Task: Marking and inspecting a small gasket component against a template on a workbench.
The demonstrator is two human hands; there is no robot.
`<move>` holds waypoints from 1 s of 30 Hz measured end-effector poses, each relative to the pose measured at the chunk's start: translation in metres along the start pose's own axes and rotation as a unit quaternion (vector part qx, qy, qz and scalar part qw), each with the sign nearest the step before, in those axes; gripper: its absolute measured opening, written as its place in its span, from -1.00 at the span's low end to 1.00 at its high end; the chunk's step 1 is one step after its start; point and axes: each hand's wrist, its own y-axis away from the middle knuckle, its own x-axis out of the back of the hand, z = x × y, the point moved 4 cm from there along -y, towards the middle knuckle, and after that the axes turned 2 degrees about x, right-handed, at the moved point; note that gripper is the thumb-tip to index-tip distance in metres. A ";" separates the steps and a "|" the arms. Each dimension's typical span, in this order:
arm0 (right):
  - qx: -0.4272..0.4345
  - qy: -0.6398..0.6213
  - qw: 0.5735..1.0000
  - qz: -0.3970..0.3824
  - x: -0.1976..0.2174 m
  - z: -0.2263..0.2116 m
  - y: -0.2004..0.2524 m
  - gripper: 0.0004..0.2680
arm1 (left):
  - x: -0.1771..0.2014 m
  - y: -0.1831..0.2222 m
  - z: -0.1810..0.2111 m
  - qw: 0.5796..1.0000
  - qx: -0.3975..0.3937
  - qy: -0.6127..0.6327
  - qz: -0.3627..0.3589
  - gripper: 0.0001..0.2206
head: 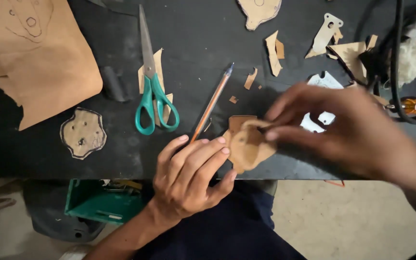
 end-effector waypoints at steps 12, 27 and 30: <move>-0.032 -0.029 0.999 -0.026 -0.031 0.013 0.000 -0.90 | 0.003 -0.004 0.001 1.000 -0.002 0.006 -0.019 -0.78; 0.051 -0.015 0.991 0.121 0.049 0.048 0.027 -0.80 | -0.001 -0.027 0.035 0.968 0.137 -0.147 -0.154 -0.42; 0.066 -0.056 0.986 0.145 0.047 0.042 0.029 -0.82 | 0.006 -0.043 0.033 0.979 0.153 -0.054 -0.126 -0.74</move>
